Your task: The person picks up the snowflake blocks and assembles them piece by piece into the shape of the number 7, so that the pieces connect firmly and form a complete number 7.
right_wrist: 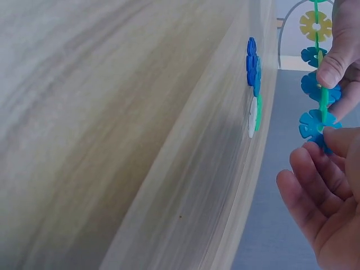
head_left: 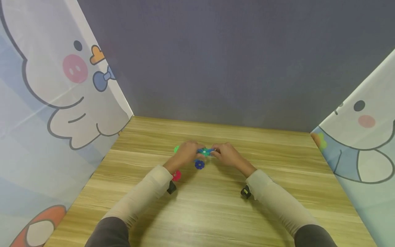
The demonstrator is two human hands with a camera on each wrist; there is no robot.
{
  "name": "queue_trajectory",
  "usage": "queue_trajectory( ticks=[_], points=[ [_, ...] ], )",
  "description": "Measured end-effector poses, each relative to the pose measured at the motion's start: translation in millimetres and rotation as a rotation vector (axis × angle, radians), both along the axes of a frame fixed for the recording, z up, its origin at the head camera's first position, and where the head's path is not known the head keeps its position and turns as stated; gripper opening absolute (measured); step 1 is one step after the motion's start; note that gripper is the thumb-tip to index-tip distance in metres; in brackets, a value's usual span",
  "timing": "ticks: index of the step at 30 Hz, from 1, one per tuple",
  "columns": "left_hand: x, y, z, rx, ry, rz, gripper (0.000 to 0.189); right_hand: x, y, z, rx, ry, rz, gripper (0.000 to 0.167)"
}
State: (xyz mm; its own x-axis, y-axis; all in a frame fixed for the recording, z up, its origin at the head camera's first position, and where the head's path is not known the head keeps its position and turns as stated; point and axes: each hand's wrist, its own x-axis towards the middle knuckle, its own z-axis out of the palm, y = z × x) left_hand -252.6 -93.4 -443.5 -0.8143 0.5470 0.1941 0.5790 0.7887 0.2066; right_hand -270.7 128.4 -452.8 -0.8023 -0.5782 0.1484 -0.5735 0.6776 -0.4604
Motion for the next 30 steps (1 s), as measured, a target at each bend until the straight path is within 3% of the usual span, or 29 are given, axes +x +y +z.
queue_trajectory(
  ticks=[5,9,13,19,30],
  points=[
    [-2.9,-6.1,0.3,-0.020,-0.020,0.047,0.046,-0.5,0,-2.5,-0.016,0.010,-0.055,0.021],
    [-5.5,-12.9,1.0,-0.026,-0.053,0.089,0.049,0.4,3,-4.7,-0.033,0.009,-0.073,0.015],
    [-6.5,-21.0,1.5,0.013,-0.061,0.101,0.048,2.3,5,-6.2,-0.038,0.022,-0.061,0.010],
    [-5.8,-33.6,-0.1,-0.005,-0.055,0.115,0.048,3.8,7,-9.4,-0.012,-0.003,-0.041,0.009],
    [-3.5,-47.3,-2.3,-0.017,-0.092,0.201,0.053,9.7,0,-15.3,0.059,-0.038,0.019,0.009]
  ],
)
